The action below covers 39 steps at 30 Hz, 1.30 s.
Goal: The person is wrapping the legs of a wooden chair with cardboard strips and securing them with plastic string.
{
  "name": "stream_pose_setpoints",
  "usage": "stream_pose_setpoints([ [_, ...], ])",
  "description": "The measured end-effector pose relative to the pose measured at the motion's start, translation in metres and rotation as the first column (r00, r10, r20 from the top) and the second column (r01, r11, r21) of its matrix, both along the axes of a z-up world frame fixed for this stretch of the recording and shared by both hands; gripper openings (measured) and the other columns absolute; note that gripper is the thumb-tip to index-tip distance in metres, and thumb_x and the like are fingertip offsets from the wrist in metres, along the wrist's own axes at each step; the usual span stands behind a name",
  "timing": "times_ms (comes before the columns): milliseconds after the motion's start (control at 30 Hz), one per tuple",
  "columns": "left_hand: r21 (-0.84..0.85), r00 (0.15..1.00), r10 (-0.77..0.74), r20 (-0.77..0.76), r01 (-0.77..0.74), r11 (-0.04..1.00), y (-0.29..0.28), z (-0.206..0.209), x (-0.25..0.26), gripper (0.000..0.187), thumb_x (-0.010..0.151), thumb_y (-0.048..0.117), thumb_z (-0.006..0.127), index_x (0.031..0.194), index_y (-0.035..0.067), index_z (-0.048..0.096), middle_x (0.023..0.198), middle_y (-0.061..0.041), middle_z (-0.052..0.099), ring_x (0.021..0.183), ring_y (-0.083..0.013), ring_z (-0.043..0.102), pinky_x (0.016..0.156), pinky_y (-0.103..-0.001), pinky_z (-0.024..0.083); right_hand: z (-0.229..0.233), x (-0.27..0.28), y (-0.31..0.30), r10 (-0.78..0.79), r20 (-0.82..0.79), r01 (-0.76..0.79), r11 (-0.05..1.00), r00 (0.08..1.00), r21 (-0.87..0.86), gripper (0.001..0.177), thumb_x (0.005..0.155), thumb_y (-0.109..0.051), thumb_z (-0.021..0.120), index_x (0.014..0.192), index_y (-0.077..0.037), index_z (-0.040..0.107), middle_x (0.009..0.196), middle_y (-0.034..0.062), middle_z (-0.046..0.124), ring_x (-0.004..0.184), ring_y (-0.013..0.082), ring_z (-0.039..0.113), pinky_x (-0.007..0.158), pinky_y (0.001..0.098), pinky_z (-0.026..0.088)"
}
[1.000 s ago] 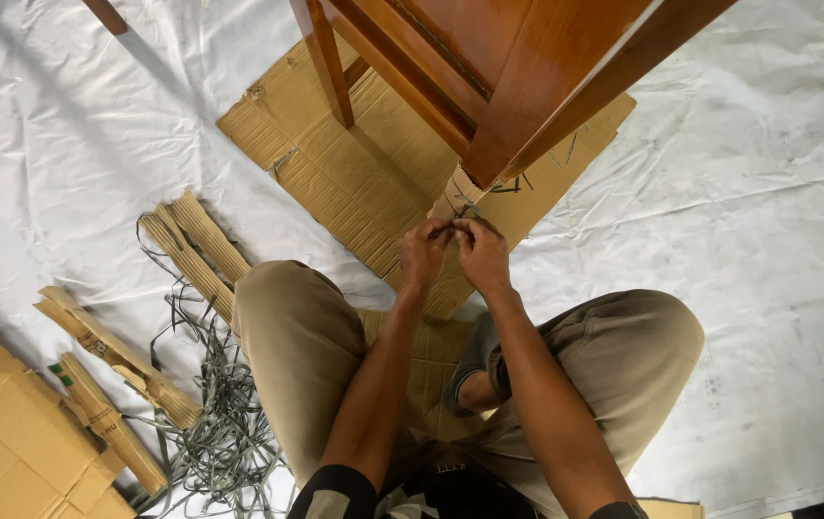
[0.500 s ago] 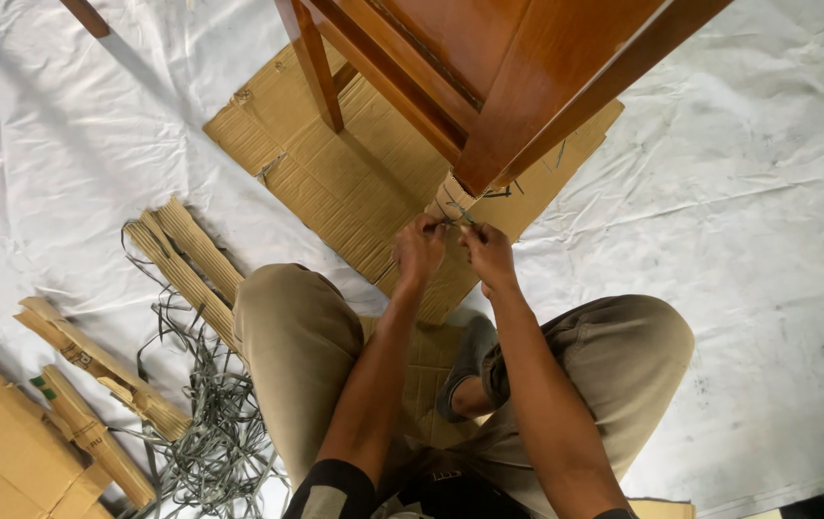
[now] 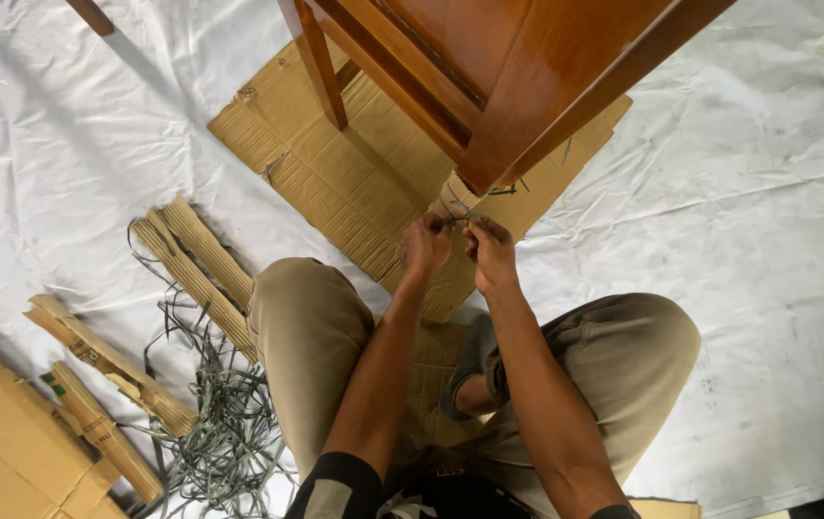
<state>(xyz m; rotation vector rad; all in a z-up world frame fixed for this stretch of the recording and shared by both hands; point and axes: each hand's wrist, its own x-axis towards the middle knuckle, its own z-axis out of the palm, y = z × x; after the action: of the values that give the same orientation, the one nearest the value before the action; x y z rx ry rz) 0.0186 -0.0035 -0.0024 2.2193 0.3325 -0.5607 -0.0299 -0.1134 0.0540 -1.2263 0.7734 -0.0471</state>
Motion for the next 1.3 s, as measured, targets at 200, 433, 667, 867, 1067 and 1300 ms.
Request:
stream_pose_setpoints([
  [200, -0.128, 0.997, 0.002, 0.082, 0.009, 0.992, 0.005, 0.008, -0.011, 0.025, 0.094, 0.033, 0.065, 0.112, 0.02, 0.076, 0.105, -0.02, 0.076, 0.106, -0.0452, 0.072, 0.088, -0.054, 0.057, 0.006, -0.003, -0.002, -0.013, 0.044, 0.014, 1.0, 0.999, -0.027, 0.008, 0.092, -0.018, 0.073, 0.089, -0.011, 0.07, 0.075, 0.0045, 0.066, 0.059, 0.0094, 0.055, 0.053, 0.0204, 0.044],
  [433, -0.107, 0.995, -0.025, 0.096, 0.035, 0.994, 0.0, 0.016, -0.021, 0.026, 0.094, 0.034, 0.065, 0.113, 0.018, 0.075, 0.105, -0.024, 0.075, 0.105, -0.0467, 0.071, 0.09, -0.055, 0.058, 0.029, -0.003, -0.005, -0.062, 0.092, 0.054, 0.995, 0.994, 0.087, 0.008, 0.091, -0.016, 0.073, 0.092, -0.014, 0.065, 0.083, 0.0049, 0.072, 0.067, 0.0099, 0.065, 0.061, 0.0199, 0.054],
  [667, -0.209, 0.964, 0.059, 0.26, -0.003, 0.978, 0.001, 0.022, -0.044, 0.024, 0.092, 0.028, 0.069, 0.114, 0.019, 0.073, 0.101, -0.02, 0.076, 0.099, -0.0445, 0.073, 0.083, -0.056, 0.059, 0.059, -0.007, 0.001, -0.113, 0.222, 0.097, 0.992, 0.968, 0.084, 0.027, 0.103, -0.033, 0.063, 0.105, -0.008, 0.072, 0.09, 0.0089, 0.076, 0.075, 0.0146, 0.072, 0.069, 0.0245, 0.057],
  [867, -0.277, 0.787, 0.17, 0.592, 0.001, 0.961, -0.001, 0.044, -0.064, 0.035, 0.09, 0.01, 0.07, 0.125, 0.013, 0.063, 0.107, -0.016, 0.071, 0.099, -0.0381, 0.072, 0.08, -0.05, 0.062, 0.047, -0.011, 0.003, -0.121, 0.249, 0.114, 0.993, 0.961, 0.042, 0.036, 0.105, -0.041, 0.061, 0.114, -0.009, 0.074, 0.099, 0.0081, 0.077, 0.08, 0.0143, 0.071, 0.072, 0.0241, 0.055],
  [1067, -0.256, 0.655, 0.142, 0.742, 0.081, 0.963, -0.001, 0.056, -0.072, 0.048, 0.091, 0.006, 0.064, 0.136, 0.022, 0.061, 0.117, -0.009, 0.066, 0.103, -0.0385, 0.07, 0.081, -0.051, 0.061, 0.044, -0.015, 0.012, -0.156, 0.238, 0.157, 0.987, 0.959, 0.015, 0.038, 0.105, -0.042, 0.063, 0.122, -0.011, 0.074, 0.107, 0.0076, 0.076, 0.082, 0.0138, 0.068, 0.069, 0.0237, 0.05],
  [1300, -0.293, 0.641, 0.148, 0.753, 0.125, 0.948, 0.008, 0.057, -0.074, 0.054, 0.087, -0.001, 0.066, 0.136, 0.02, 0.063, 0.119, -0.009, 0.066, 0.108, -0.0367, 0.07, 0.088, -0.047, 0.06, 0.046, -0.021, 0.014, -0.231, 0.141, 0.222, 0.972, 0.963, 0.075, 0.039, 0.103, -0.043, 0.062, 0.125, -0.013, 0.073, 0.108, 0.0048, 0.075, 0.084, 0.0152, 0.069, 0.069, 0.0257, 0.053],
])
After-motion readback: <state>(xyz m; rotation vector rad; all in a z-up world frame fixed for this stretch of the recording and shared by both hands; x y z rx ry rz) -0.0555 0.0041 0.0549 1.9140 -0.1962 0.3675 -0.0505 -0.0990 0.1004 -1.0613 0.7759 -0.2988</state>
